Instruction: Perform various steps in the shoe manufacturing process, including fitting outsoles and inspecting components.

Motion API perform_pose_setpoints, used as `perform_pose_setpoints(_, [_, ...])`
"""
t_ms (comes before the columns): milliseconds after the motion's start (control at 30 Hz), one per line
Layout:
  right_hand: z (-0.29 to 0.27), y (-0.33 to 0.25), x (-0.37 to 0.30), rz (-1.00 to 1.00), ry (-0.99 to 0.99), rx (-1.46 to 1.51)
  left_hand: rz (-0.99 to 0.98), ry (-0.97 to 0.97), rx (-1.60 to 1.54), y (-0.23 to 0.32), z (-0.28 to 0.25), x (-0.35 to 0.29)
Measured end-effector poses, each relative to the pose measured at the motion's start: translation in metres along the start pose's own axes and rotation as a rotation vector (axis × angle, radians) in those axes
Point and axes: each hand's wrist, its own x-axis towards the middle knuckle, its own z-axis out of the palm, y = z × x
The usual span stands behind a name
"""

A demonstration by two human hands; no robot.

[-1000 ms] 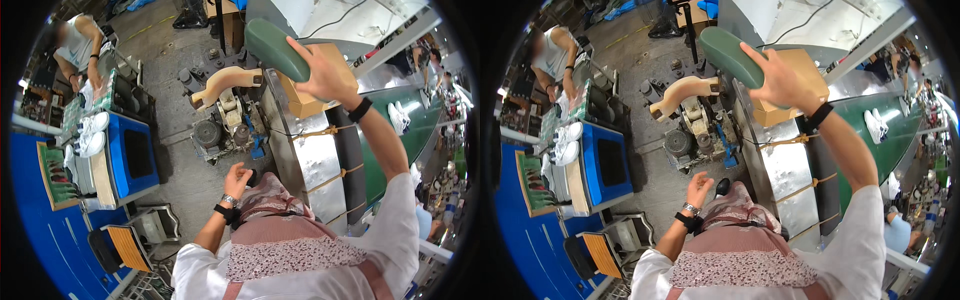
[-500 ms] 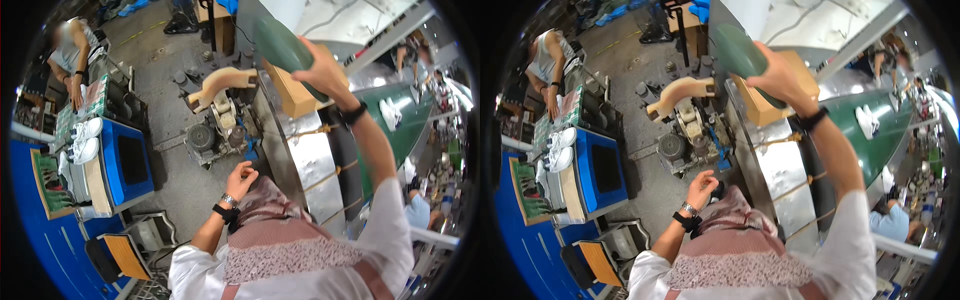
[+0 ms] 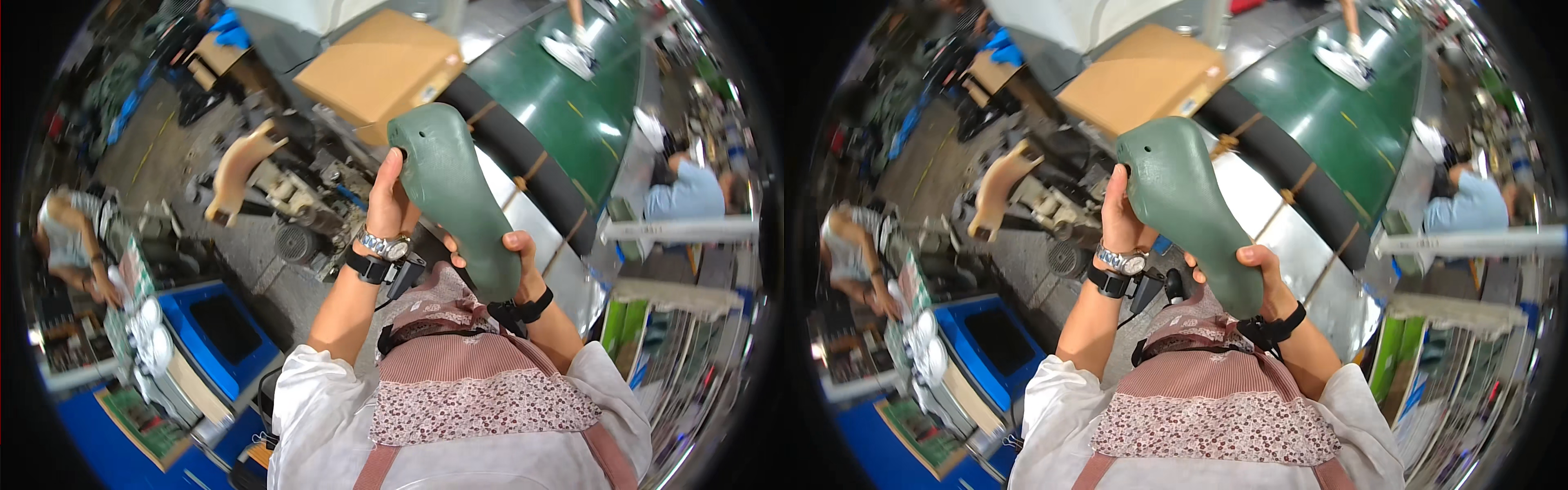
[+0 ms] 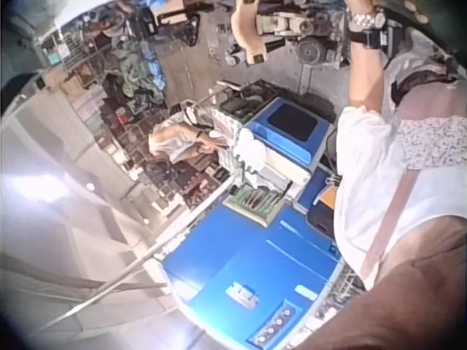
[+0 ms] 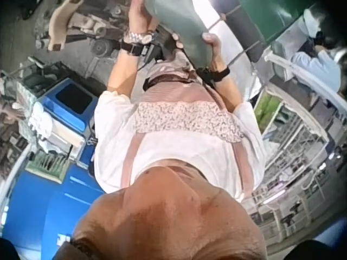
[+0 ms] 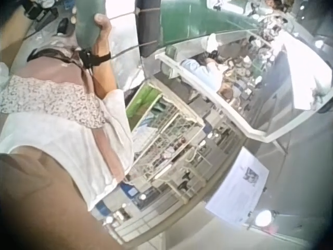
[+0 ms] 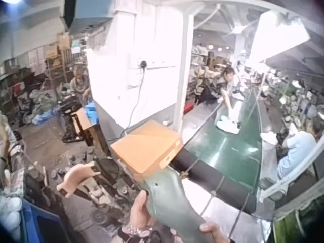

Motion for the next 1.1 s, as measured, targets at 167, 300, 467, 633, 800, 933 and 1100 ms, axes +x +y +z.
perform_pose_setpoints(167, [-0.047,-0.011,-0.106,-0.139,0.142,-0.003,-0.254,0.061,0.105,-0.085,0.085,-0.014])
perform_pose_setpoints(300, [-0.111,-0.007,-0.205,-0.344,0.395,-0.596,-0.509,-0.183,0.194,-0.177,0.109,-0.045])
perform_pose_setpoints(467, [-0.138,-0.046,-0.373,-0.728,0.642,-1.046,-0.677,-0.768,0.688,-0.299,0.175,-0.113])
perform_pose_setpoints(633, [-0.155,-0.029,-0.521,-0.429,0.648,-1.260,-1.103,-1.082,0.634,-0.409,0.231,-0.181])
perform_pose_setpoints(800, [-0.144,0.003,-0.633,-0.793,1.233,-1.296,-0.818,-1.375,0.770,-0.494,0.317,-0.215])
perform_pose_setpoints(933, [-0.163,0.026,-0.698,-1.065,1.832,-0.806,-0.422,-1.373,1.043,-0.512,0.350,-0.209])
perform_pose_setpoints(1100, [-0.235,0.016,-0.721,-1.185,2.264,-0.606,-0.532,-0.991,1.180,-0.484,0.248,-0.205])
